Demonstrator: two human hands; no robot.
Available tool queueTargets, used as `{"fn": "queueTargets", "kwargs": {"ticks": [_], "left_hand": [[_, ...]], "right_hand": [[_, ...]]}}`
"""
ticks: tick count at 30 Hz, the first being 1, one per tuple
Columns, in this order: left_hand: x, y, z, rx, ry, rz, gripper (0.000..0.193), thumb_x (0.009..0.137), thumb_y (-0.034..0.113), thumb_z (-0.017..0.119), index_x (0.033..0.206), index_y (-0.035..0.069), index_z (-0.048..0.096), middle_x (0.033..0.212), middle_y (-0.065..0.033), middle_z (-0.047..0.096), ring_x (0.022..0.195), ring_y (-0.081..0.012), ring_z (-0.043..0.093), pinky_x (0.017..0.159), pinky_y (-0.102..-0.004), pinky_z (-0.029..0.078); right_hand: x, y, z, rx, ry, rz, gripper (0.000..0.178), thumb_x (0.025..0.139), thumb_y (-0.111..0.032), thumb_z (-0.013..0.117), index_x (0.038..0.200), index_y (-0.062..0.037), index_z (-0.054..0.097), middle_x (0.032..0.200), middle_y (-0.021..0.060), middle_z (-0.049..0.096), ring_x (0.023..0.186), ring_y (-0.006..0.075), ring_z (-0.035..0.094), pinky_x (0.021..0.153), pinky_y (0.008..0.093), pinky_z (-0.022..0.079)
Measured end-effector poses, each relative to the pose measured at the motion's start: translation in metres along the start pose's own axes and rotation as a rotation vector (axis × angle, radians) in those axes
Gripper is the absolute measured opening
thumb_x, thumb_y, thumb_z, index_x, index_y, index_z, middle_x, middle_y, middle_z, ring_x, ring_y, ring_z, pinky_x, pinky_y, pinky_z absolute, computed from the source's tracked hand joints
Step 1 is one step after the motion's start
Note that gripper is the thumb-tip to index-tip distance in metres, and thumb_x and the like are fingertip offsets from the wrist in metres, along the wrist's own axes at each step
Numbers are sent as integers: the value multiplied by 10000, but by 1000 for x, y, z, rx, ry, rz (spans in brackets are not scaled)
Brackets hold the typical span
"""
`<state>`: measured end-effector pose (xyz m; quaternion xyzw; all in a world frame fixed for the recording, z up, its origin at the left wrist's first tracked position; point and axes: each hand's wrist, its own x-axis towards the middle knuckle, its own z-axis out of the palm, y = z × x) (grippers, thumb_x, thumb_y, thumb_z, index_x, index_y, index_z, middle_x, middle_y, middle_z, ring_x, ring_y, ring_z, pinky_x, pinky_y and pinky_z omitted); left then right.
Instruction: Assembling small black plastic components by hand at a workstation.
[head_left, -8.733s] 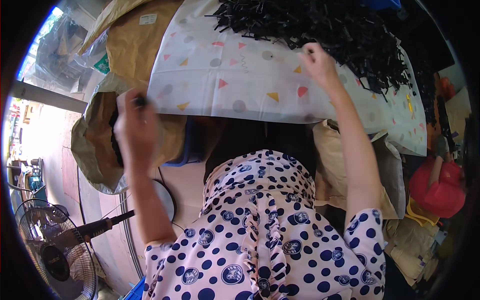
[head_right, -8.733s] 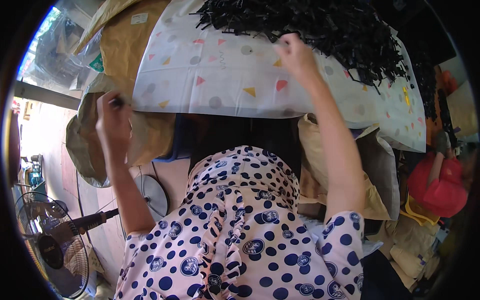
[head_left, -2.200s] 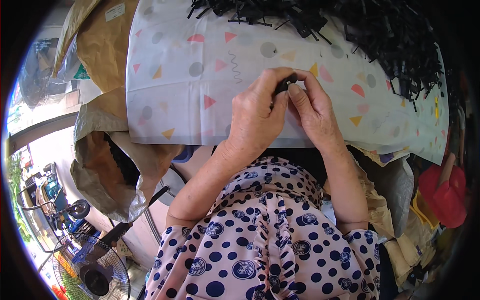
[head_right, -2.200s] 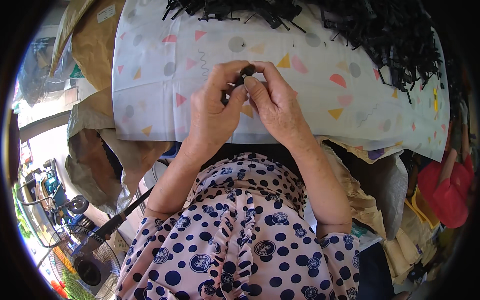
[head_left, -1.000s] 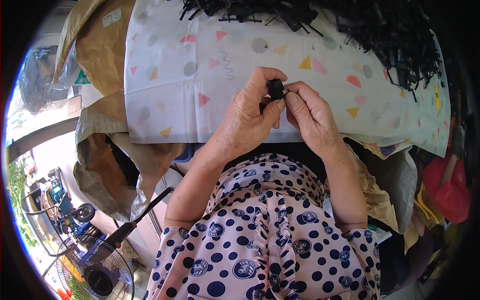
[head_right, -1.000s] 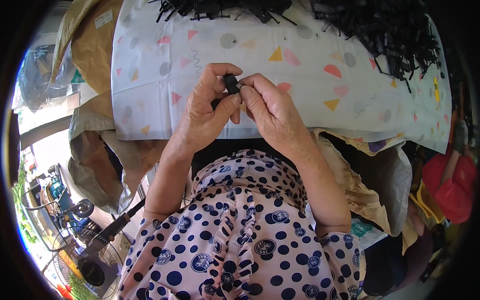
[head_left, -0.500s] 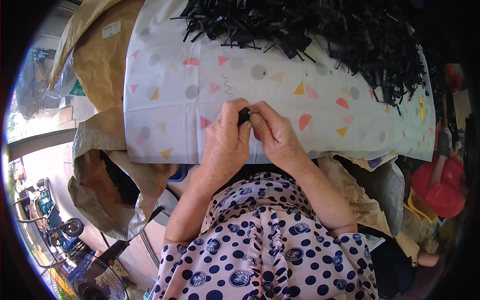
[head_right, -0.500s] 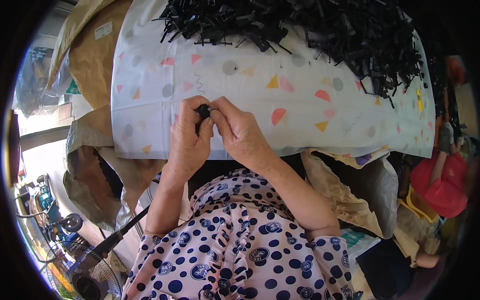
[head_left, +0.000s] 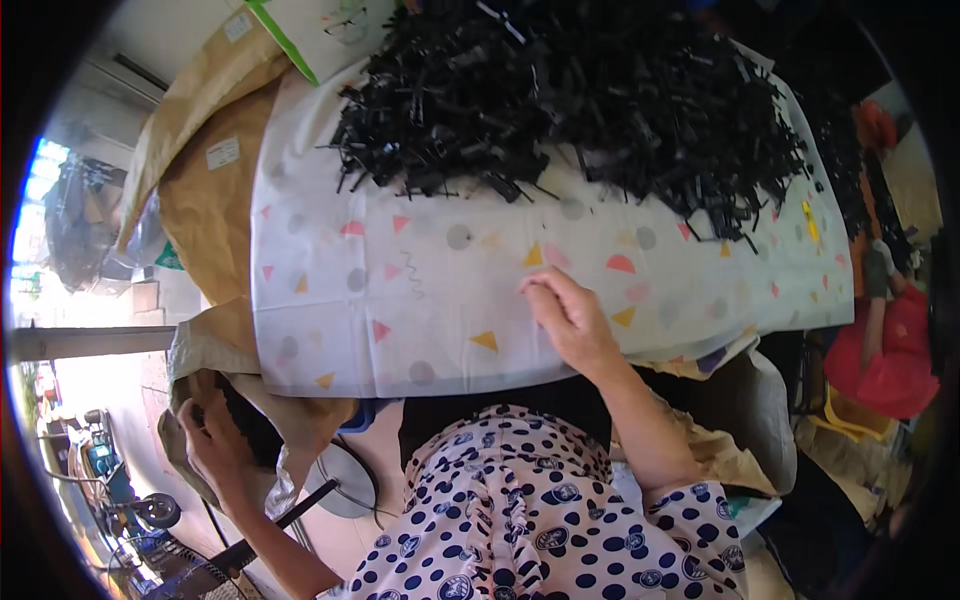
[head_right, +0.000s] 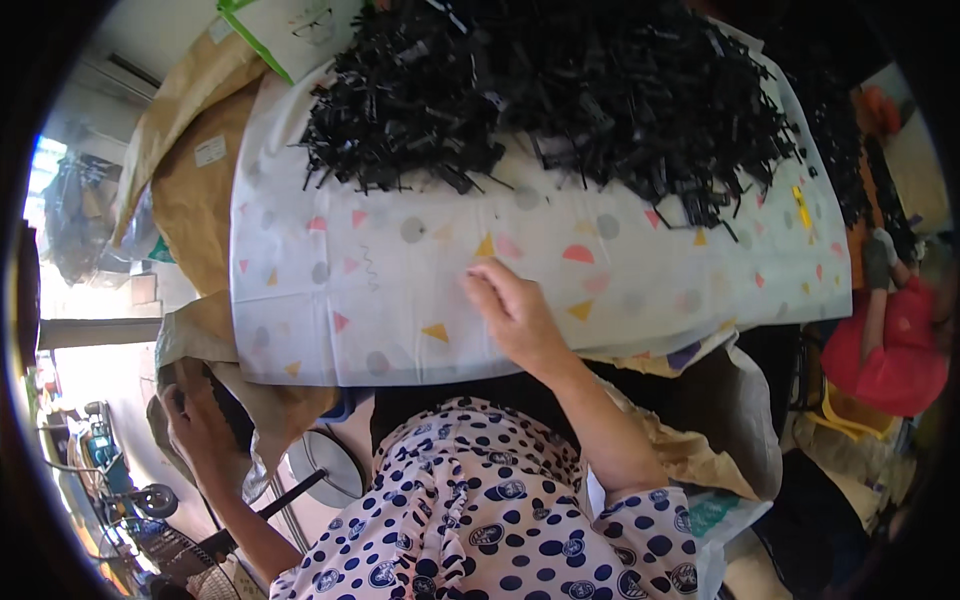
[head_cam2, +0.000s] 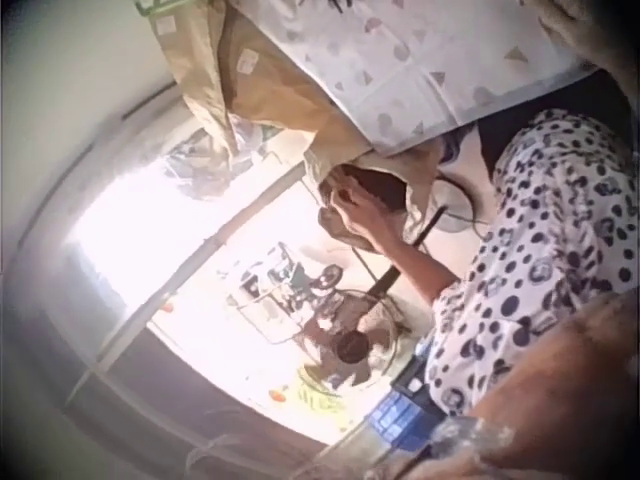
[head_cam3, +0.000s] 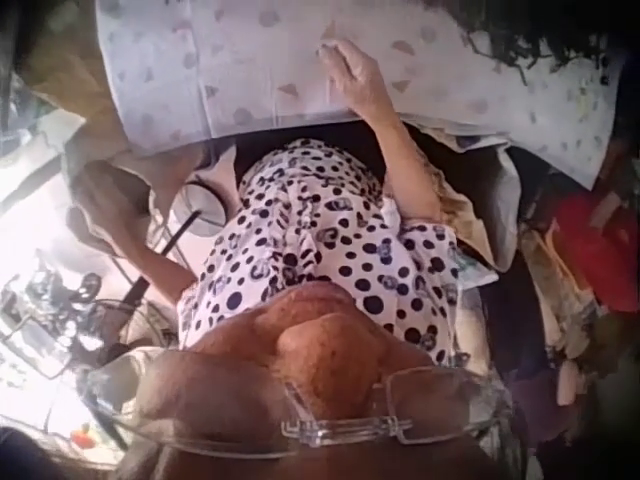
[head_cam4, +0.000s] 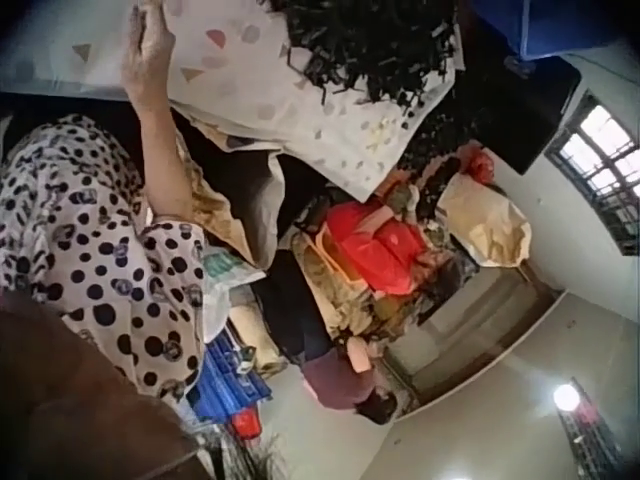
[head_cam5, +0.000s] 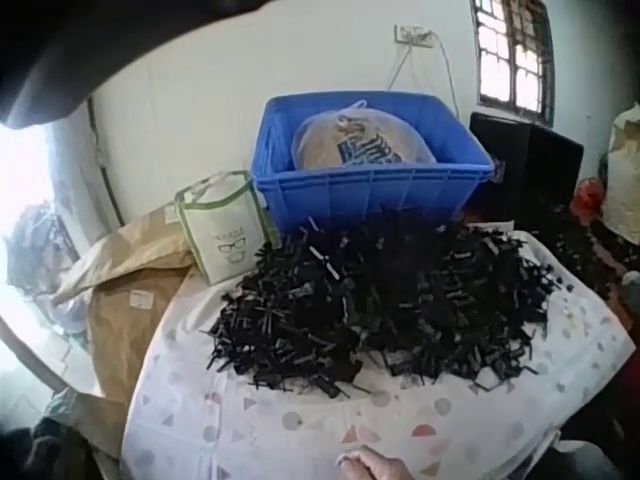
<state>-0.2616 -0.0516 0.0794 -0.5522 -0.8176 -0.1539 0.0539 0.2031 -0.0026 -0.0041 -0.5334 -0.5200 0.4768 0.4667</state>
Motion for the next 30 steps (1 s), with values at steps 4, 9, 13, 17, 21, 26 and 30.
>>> {"fn": "queueTargets", "kwargs": {"ticks": [4,9,13,17,21,26,30], "left_hand": [[8,48,4,-1,118,175,396,867,81,554,1254,40,484,1248,-167,495,1188,-351,441,992,-436,359],[69,184,59,-473,-71,413,389,867,80,568,1244,22,494,1238,-171,512,1164,-327,482,1016,-384,354],[128,293,109,-840,-358,471,343,911,243,562,1189,43,541,1137,-152,563,1096,-249,515,934,-328,394],[195,378,151,-770,-225,683,391,905,333,555,1179,54,557,1075,-169,597,1023,-309,563,895,-377,429],[230,426,177,-763,-383,546,479,879,424,576,1178,49,571,1117,-192,595,1036,-320,568,910,-368,426],[206,433,191,-972,-609,495,516,866,423,598,1174,9,572,1146,-212,579,1055,-312,553,914,-351,427],[192,399,209,-937,-369,869,527,842,402,630,1177,1,566,1125,-195,563,1034,-309,549,901,-354,434]], "right_hand": [[5,-4,-43,-104,212,-88,95,914,-77,550,998,-40,575,706,-63,454,626,16,391,536,181,314],[39,-32,-114,-431,536,-315,192,911,-88,567,1098,-44,573,730,-56,461,635,26,396,556,183,346],[94,-45,-175,-729,617,-458,200,928,-96,550,1115,-28,576,777,51,584,649,88,483,598,224,423],[147,-63,-204,-926,421,-547,179,918,-109,560,1068,-14,591,816,175,630,676,241,609,601,274,459],[189,-71,-201,-1073,245,-383,222,918,-180,541,1066,-27,606,859,193,642,770,339,624,674,339,477],[195,-65,-180,-1176,149,-354,289,902,-181,523,1170,-81,561,836,184,650,767,350,618,707,393,477],[174,-76,-146,-1199,93,-206,360,841,-83,536,1194,-151,531,765,136,649,764,319,631,684,408,487]]}}
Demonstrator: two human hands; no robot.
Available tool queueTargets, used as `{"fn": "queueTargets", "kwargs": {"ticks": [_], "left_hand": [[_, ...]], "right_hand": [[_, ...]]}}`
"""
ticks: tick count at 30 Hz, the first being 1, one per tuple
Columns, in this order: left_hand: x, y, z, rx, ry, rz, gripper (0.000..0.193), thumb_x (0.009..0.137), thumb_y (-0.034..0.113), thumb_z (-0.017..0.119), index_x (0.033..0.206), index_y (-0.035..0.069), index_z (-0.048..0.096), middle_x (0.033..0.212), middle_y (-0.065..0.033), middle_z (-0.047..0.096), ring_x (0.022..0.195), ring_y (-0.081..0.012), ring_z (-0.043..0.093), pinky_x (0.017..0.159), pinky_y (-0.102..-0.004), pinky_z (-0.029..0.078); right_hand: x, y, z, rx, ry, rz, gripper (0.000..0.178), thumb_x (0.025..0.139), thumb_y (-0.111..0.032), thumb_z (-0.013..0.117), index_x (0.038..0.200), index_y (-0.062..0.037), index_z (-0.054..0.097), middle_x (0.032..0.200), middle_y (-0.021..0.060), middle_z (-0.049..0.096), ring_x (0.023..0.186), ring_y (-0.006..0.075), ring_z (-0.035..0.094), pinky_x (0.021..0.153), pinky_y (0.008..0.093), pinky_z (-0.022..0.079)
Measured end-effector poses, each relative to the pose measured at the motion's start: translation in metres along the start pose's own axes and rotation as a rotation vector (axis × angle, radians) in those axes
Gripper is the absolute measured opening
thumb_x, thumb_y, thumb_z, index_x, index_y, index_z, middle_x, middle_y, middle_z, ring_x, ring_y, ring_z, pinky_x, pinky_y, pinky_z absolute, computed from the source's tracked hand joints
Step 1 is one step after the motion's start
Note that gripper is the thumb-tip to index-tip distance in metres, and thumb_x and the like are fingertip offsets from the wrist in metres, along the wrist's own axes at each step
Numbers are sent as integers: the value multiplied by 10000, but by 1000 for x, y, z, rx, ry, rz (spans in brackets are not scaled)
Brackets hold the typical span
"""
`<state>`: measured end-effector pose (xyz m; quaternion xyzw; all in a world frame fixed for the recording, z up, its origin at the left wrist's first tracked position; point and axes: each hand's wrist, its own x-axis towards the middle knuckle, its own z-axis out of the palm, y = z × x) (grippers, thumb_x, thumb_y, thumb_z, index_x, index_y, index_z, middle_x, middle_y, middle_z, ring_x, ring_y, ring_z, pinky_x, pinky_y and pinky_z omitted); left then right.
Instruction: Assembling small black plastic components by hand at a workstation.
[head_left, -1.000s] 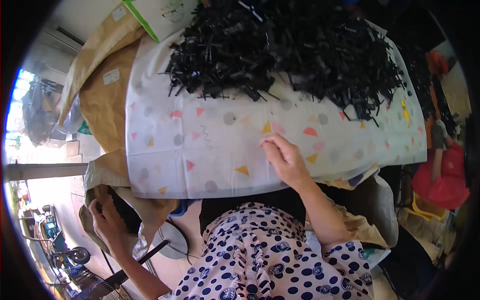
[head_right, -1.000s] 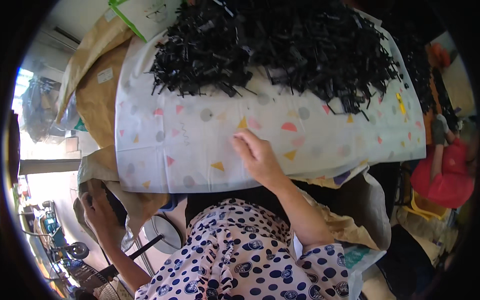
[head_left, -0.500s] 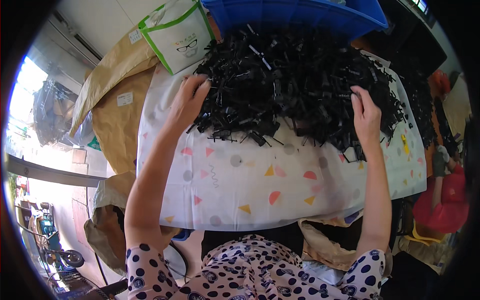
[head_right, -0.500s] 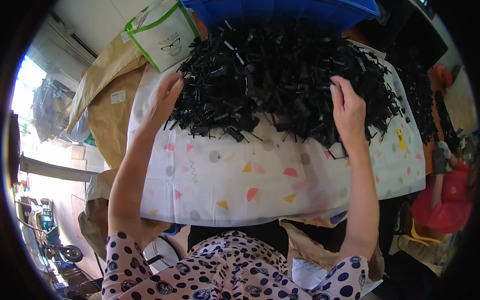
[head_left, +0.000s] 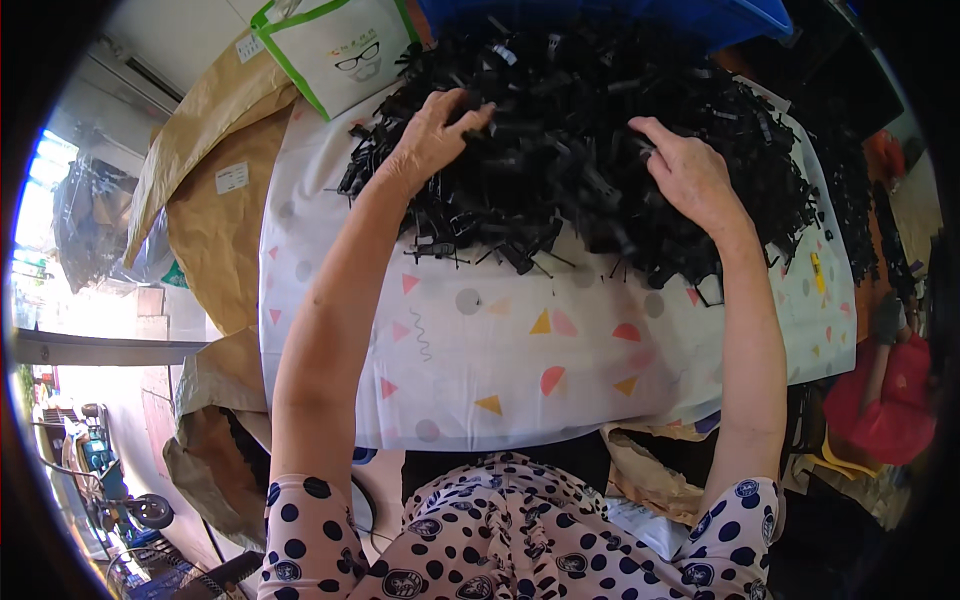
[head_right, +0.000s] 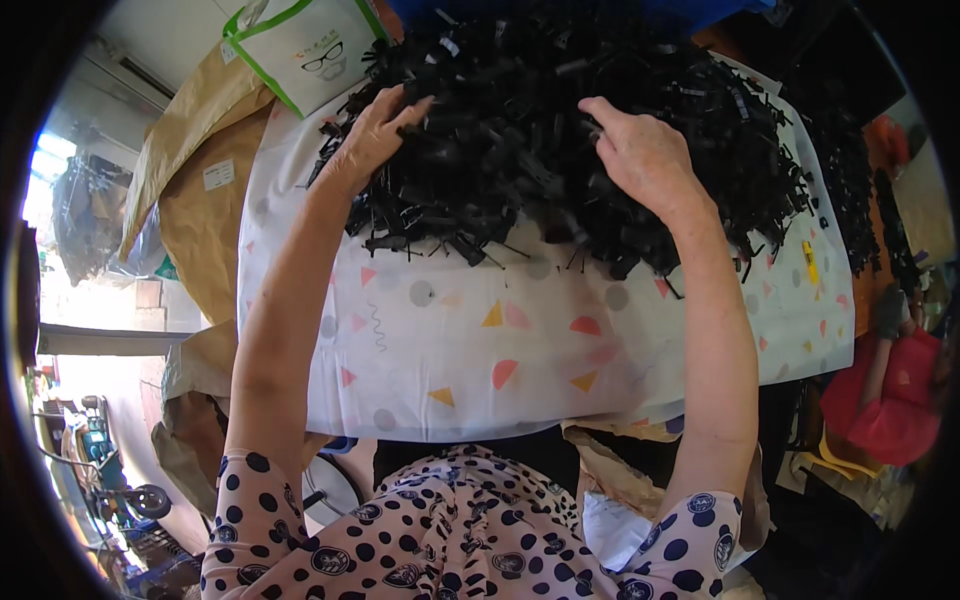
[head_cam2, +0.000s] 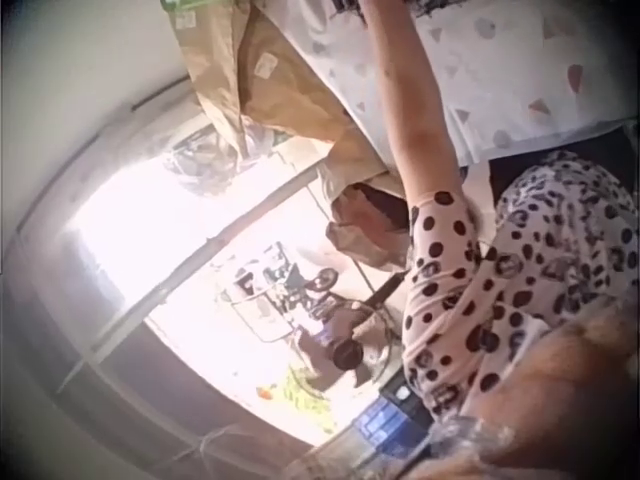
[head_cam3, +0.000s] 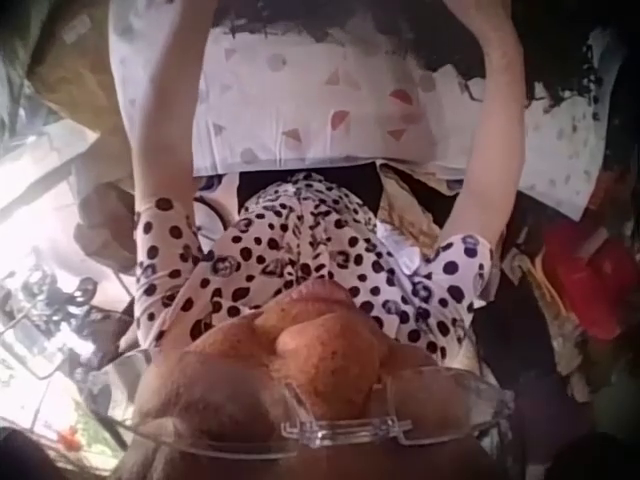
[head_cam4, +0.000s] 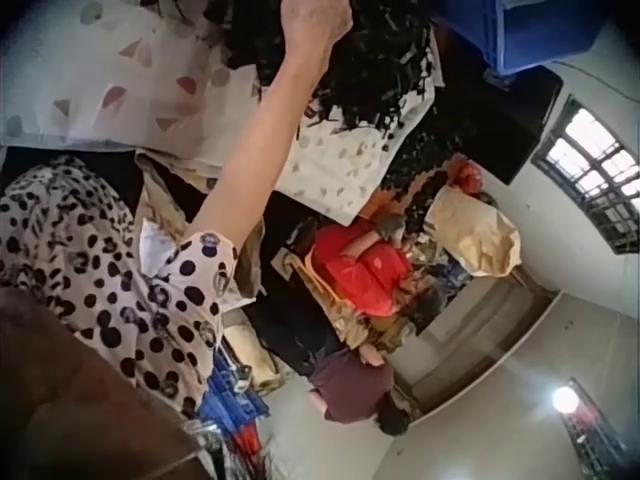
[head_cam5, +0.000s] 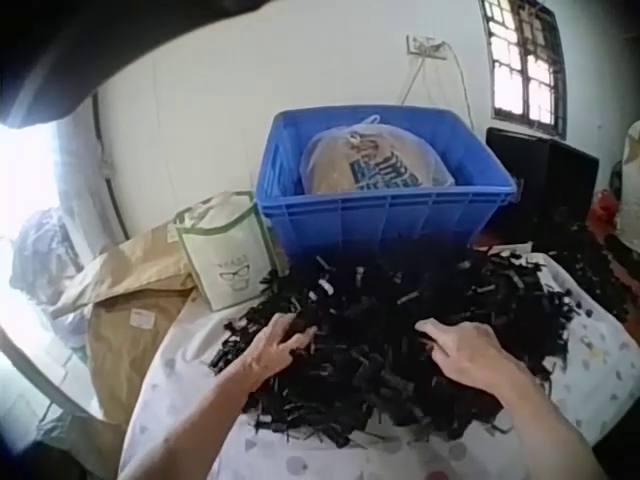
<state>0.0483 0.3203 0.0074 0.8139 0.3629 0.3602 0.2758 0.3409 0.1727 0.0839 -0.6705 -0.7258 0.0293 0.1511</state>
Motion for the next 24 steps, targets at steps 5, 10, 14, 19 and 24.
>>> {"fn": "queueTargets", "kwargs": {"ticks": [5,10,14,19,24], "left_hand": [[-42,49,20,107,57,-79,538,783,400,685,1129,2,582,1143,-147,522,1023,-348,525,903,-398,433],[-84,62,10,117,111,-38,427,779,309,697,1101,48,591,1097,-131,522,984,-331,520,896,-395,424],[-119,74,6,71,191,-8,343,765,213,714,1071,96,610,1094,-118,526,1014,-317,509,913,-409,409],[-164,67,0,-44,351,-20,226,790,133,671,993,42,629,1049,-128,543,987,-295,520,882,-363,427],[-219,48,5,-144,511,-273,144,837,66,566,962,20,623,941,-125,564,890,-275,542,818,-331,435]], "right_hand": [[-19,-28,24,-40,38,-107,379,792,-21,568,1152,-138,551,742,99,647,741,280,640,663,400,498],[-43,-54,44,20,172,-114,320,816,-37,602,1125,-108,558,639,91,601,586,271,602,552,379,468],[-67,-67,68,54,286,-112,282,832,-68,619,1104,-120,566,587,90,565,522,268,569,496,376,440],[-88,-86,82,67,444,-132,279,823,-69,632,1090,-128,572,591,81,567,510,264,568,462,362,434],[-108,-87,86,63,424,-179,293,820,-66,630,1101,-127,571,644,84,600,548,277,597,476,360,458]]}}
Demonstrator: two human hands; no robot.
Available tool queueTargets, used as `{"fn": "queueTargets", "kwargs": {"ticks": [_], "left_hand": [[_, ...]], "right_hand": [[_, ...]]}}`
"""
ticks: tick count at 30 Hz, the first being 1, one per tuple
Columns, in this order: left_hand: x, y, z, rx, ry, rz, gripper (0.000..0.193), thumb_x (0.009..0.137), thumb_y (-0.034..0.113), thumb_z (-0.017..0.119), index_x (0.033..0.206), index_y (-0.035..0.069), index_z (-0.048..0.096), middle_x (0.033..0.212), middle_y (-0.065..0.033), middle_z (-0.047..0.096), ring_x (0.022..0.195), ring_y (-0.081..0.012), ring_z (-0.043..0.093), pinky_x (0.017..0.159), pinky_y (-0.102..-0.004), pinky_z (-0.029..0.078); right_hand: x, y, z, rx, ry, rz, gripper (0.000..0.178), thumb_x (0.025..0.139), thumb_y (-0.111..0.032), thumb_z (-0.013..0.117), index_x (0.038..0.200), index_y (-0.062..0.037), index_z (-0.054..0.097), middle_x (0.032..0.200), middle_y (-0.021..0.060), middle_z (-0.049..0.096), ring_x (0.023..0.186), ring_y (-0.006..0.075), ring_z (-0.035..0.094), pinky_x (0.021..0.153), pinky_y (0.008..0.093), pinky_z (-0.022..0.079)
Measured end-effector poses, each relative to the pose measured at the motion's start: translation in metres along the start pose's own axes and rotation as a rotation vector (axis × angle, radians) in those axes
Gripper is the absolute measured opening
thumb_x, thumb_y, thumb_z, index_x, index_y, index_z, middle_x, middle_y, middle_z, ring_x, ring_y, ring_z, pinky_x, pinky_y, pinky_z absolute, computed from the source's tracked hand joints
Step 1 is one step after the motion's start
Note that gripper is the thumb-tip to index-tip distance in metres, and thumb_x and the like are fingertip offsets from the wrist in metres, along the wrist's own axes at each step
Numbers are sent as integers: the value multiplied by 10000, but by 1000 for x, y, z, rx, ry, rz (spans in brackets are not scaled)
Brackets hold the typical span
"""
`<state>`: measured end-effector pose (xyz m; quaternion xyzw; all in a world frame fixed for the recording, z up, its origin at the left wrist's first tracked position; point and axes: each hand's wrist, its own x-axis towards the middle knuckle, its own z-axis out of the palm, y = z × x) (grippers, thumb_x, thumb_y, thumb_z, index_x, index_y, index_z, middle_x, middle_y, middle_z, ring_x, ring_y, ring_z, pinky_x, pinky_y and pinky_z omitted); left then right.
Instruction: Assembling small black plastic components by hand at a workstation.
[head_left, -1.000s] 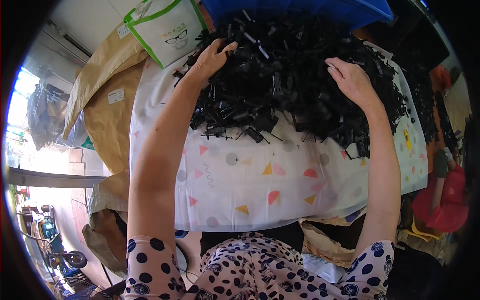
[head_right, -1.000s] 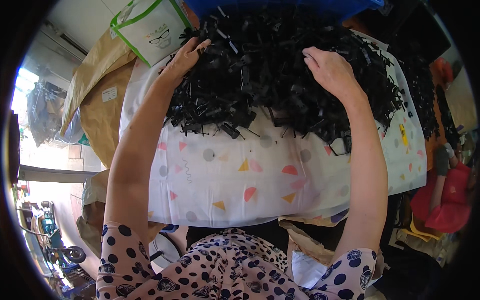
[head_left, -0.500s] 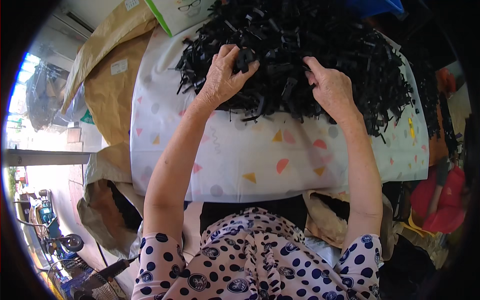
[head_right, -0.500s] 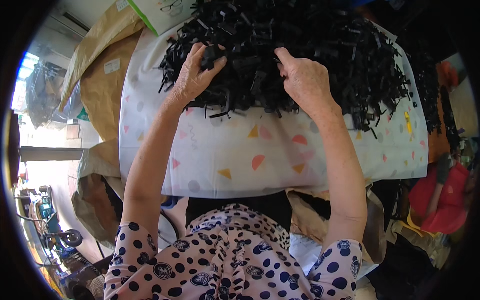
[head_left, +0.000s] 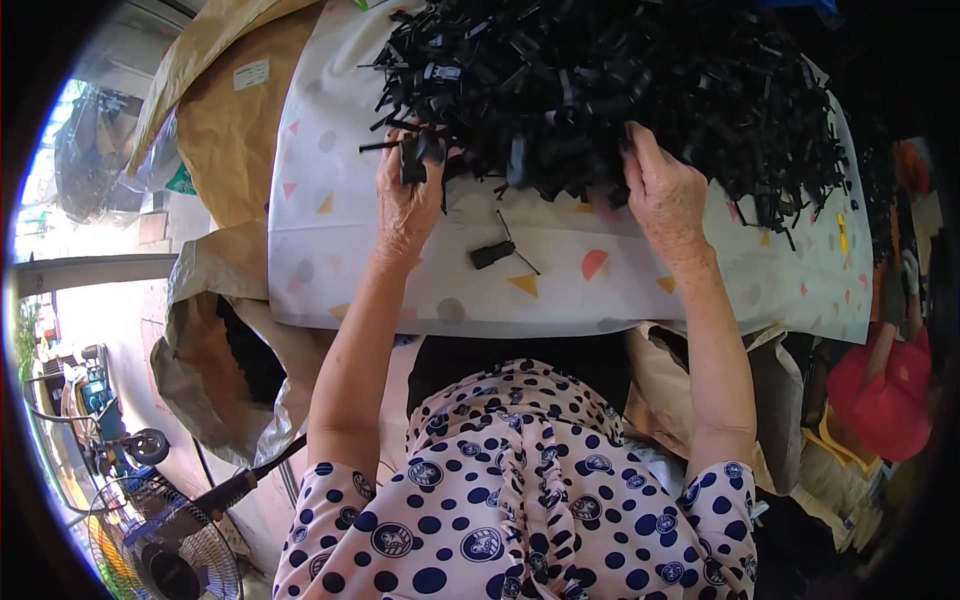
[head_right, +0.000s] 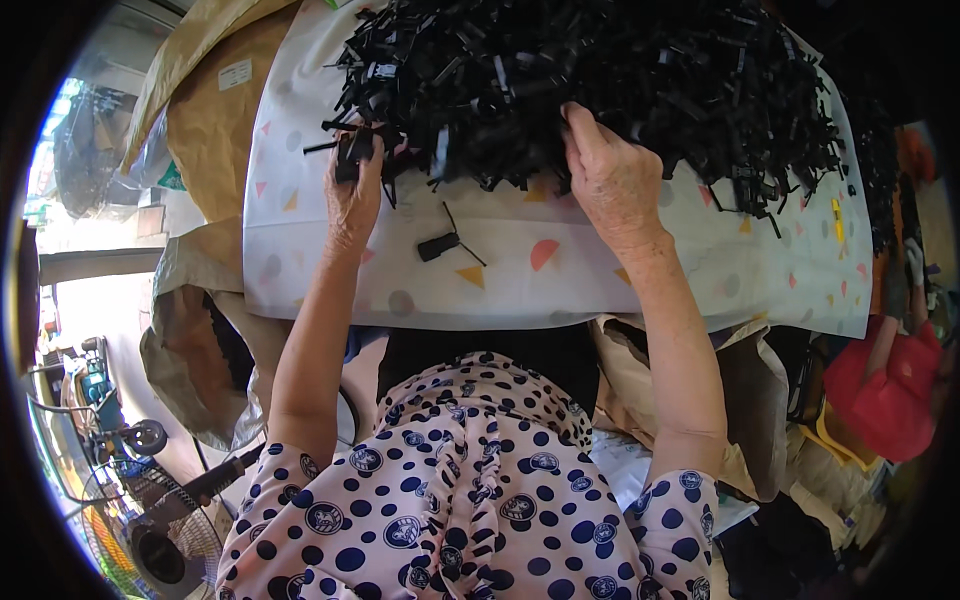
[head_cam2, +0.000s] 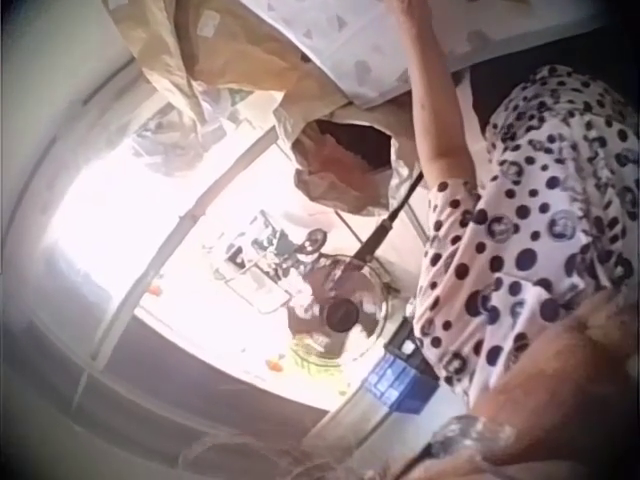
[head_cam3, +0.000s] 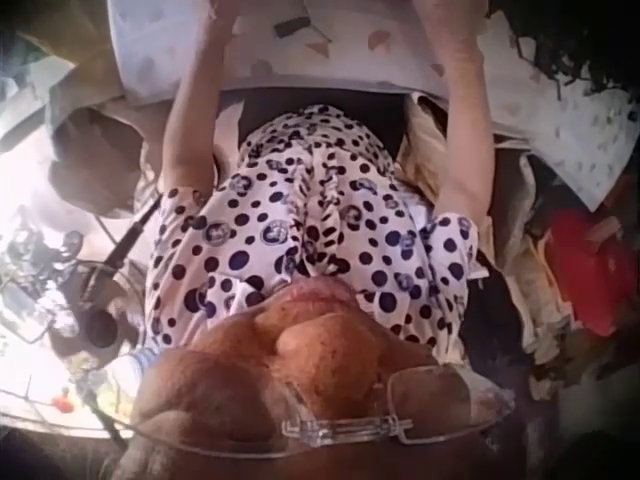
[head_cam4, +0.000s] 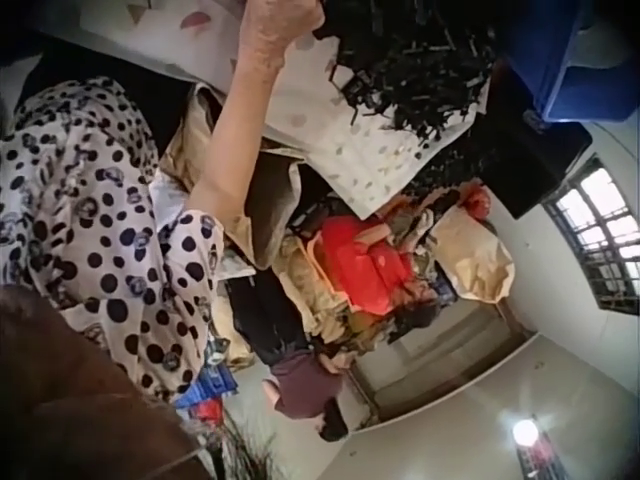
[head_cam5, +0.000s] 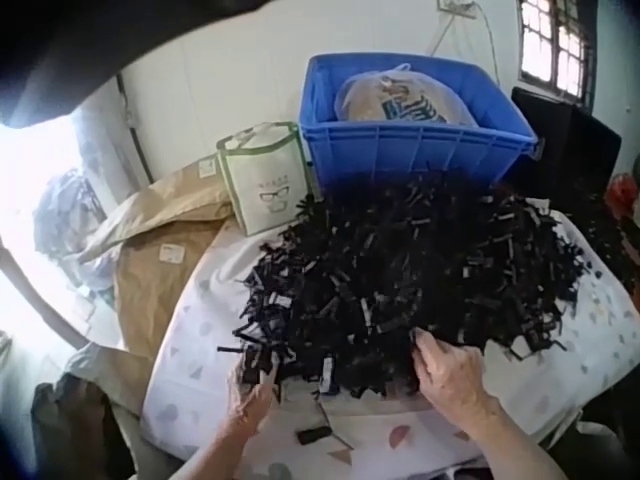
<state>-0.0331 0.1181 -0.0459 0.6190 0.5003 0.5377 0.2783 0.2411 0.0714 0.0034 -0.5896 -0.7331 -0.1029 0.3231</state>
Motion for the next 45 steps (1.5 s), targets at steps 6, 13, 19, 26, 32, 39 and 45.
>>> {"fn": "queueTargets", "kwargs": {"ticks": [6,13,19,26,32,39,45], "left_hand": [[-18,3,-31,51,-14,-103,166,805,-23,568,960,22,610,960,-98,584,853,-216,574,760,-304,449],[-44,26,-44,218,3,-250,551,771,-68,492,1295,94,433,1161,-167,551,851,-296,621,768,-338,498],[-58,15,-65,387,72,-23,586,746,-67,458,1319,43,395,1229,-232,483,1076,-322,545,879,-364,467],[-78,25,-67,469,59,-109,452,771,-19,544,1216,4,468,1194,-207,488,1128,-354,474,955,-388,400],[-103,79,-55,-18,-42,-252,303,826,3,530,1129,9,521,1068,-113,589,955,-183,559,838,-310,450],[-127,239,-18,-2126,-1300,-465,355,950,78,503,1277,-25,413,1225,-105,503,1134,-153,497,950,-282,400],[-158,252,-20,-2348,-1367,-569,266,948,31,481,1199,-47,443,1136,-109,533,1061,-158,537,887,-279,431]], "right_hand": [[-16,0,-17,-20,-137,-36,287,836,-87,619,1116,-130,569,716,99,638,594,292,619,493,368,470],[-33,-18,-22,210,-75,110,390,848,-46,621,1219,-116,522,642,81,582,507,192,558,466,298,423],[-36,-58,-15,399,-103,-47,418,802,-52,682,1195,-105,550,653,35,571,517,146,544,490,278,445],[-56,-43,5,0,-184,-131,402,805,-132,670,1180,-230,565,725,53,634,575,242,621,511,339,491],[-59,-40,-8,163,-238,104,388,828,-78,652,1198,-158,566,665,92,593,559,224,601,506,314,454],[-70,-67,-32,421,-574,-13,407,801,-27,648,1190,-88,545,667,129,561,578,273,578,546,330,446],[-82,-61,-23,319,-546,30,338,805,-122,658,1123,-116,544,779,158,619,697,310,640,592,373,479]]}}
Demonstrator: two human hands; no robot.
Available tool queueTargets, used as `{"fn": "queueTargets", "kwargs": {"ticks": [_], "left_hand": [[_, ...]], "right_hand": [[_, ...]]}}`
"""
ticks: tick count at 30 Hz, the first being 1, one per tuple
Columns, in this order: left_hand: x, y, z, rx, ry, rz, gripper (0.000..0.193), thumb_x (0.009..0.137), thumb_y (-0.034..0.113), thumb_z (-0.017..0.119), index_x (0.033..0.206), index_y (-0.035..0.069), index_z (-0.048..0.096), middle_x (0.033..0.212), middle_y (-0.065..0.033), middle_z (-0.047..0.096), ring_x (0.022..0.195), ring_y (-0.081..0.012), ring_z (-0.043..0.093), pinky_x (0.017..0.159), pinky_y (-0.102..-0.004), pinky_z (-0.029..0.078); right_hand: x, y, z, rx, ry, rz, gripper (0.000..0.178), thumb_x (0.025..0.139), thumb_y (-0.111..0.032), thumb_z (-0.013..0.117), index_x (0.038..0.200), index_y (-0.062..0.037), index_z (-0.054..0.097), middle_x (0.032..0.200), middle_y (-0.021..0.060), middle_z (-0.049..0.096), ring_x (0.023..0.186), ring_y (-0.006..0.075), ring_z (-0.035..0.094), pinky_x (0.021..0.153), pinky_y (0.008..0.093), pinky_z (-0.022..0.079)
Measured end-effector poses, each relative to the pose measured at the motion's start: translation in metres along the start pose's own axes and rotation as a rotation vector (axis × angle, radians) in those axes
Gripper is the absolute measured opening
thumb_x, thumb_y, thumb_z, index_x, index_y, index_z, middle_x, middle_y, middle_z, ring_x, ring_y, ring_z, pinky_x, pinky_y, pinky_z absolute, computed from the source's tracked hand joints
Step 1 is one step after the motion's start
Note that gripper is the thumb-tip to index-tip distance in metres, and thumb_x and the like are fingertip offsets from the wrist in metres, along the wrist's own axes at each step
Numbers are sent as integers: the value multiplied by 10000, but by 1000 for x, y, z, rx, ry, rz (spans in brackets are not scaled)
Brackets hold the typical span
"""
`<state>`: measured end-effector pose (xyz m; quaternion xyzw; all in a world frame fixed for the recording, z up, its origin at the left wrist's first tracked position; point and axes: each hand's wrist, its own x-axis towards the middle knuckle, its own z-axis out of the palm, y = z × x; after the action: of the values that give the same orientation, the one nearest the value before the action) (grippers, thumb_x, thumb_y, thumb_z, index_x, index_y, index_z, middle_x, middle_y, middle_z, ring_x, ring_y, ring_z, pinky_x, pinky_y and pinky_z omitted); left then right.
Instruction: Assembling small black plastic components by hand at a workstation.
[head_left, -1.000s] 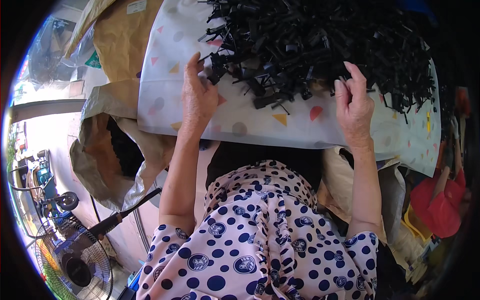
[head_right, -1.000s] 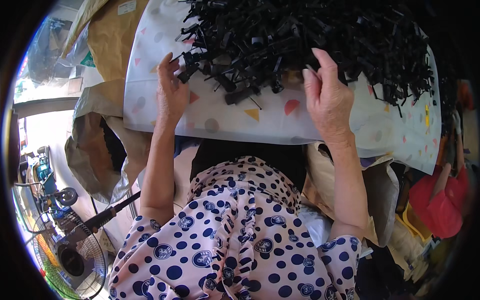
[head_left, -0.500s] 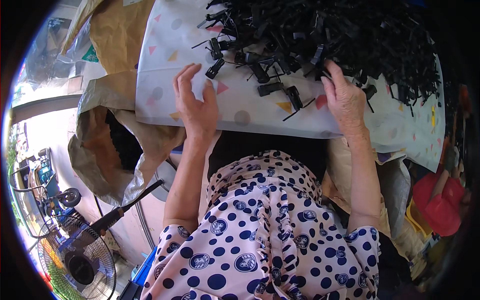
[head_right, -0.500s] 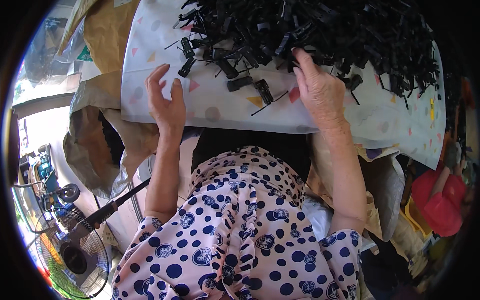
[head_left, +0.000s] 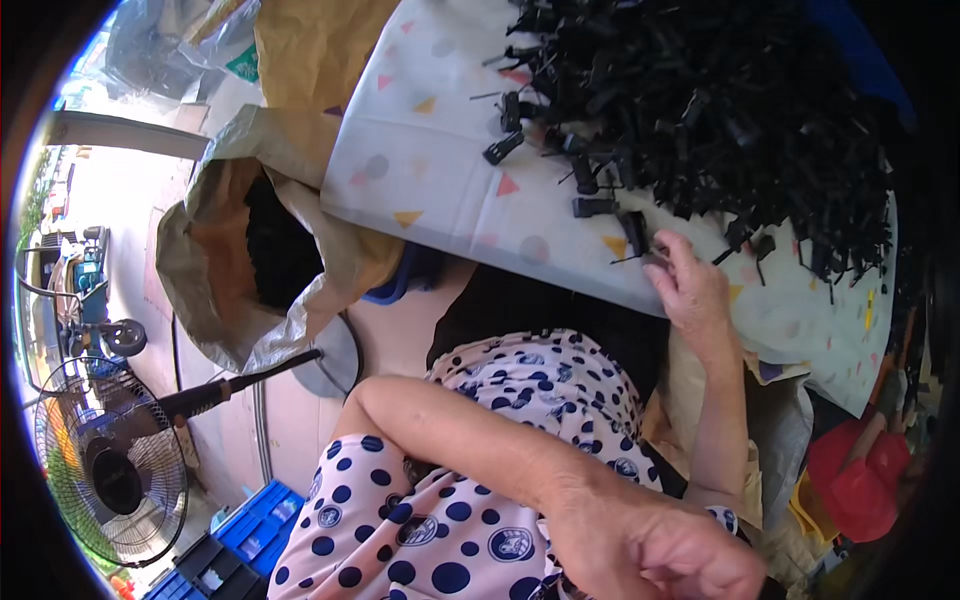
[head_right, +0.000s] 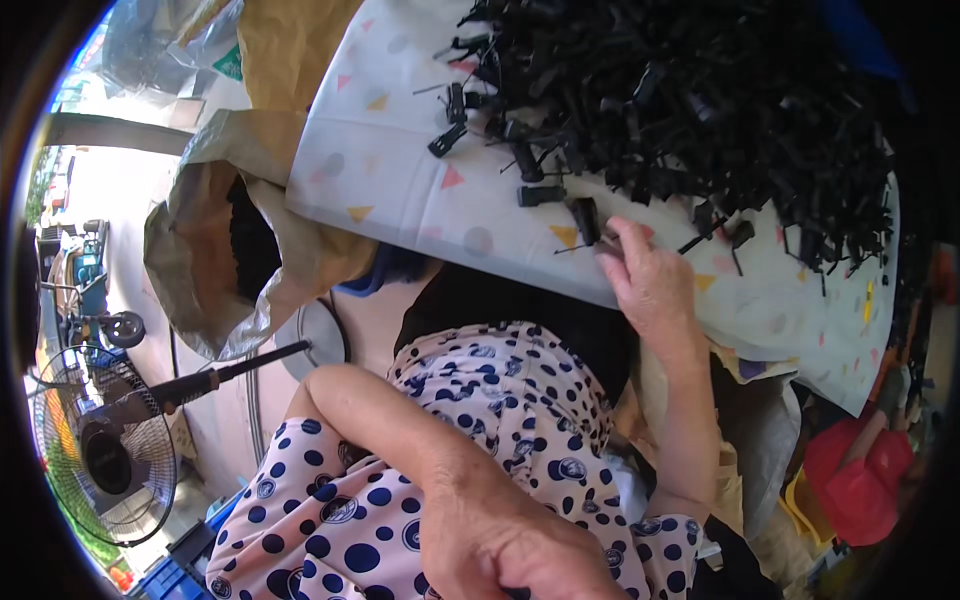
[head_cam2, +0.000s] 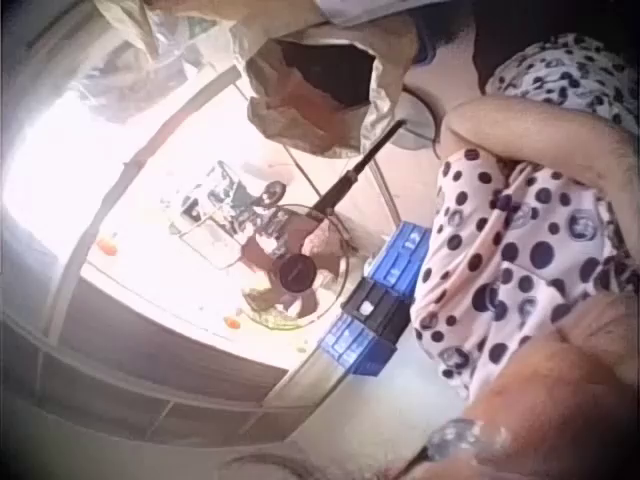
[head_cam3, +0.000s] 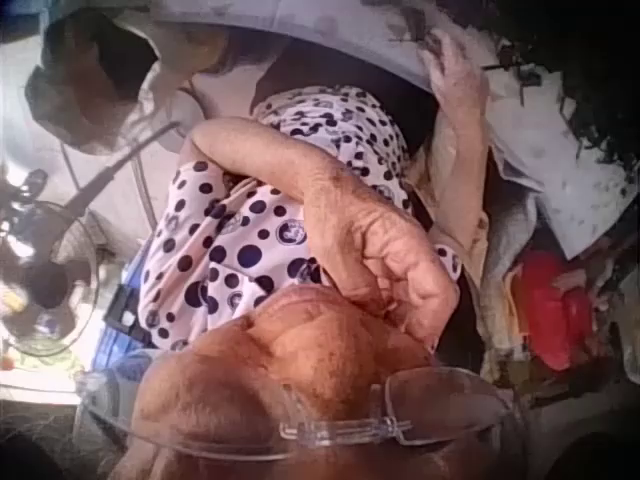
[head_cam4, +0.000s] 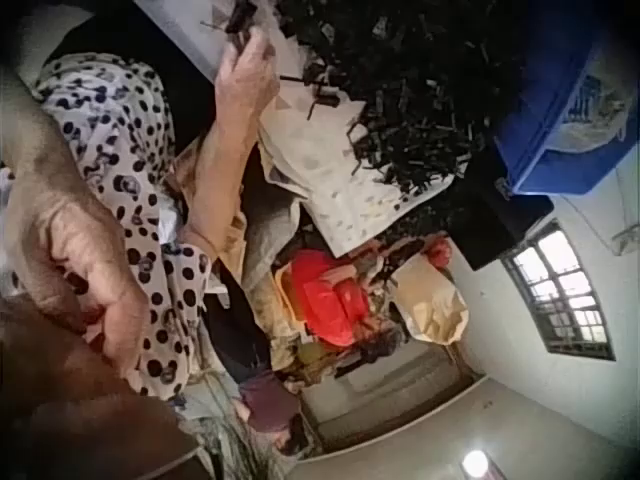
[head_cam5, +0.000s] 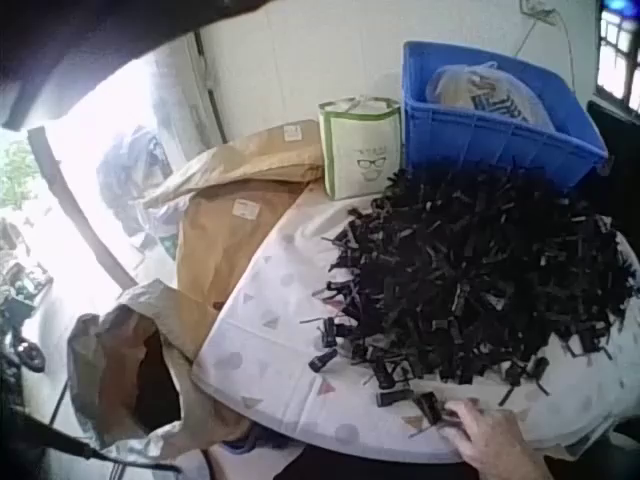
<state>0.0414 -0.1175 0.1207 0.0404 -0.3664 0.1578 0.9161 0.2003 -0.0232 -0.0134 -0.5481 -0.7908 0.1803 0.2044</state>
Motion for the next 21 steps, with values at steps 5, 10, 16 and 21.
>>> {"fn": "queueTargets", "kwargs": {"ticks": [5,10,16,21], "left_hand": [[-2,16,22,-137,326,-478,280,935,18,507,1192,-67,438,1115,-117,538,1052,-166,544,863,-290,447],[-1,-20,25,162,30,64,354,926,106,559,1209,-75,448,1108,-122,529,1055,-170,542,854,-278,451],[-21,-33,25,44,165,-420,528,918,205,576,1311,-81,371,1265,-168,495,1133,-191,519,886,-296,442],[-11,-42,43,409,12,-61,484,923,178,567,1285,-91,391,1221,-153,514,1114,-178,526,876,-286,446]], "right_hand": [[-5,-1,1,-29,-11,24,130,829,-116,621,947,-89,572,778,152,608,715,349,610,602,388,472],[-10,-3,-3,225,65,1,96,857,-75,612,925,-53,548,693,43,540,614,174,534,568,273,417],[-13,-16,-5,842,115,138,67,919,-65,572,874,-59,523,753,-98,389,658,0,335,586,157,286],[-22,-34,-3,939,176,144,88,928,-123,580,870,-84,526,692,-88,396,574,-4,337,497,152,272]]}}
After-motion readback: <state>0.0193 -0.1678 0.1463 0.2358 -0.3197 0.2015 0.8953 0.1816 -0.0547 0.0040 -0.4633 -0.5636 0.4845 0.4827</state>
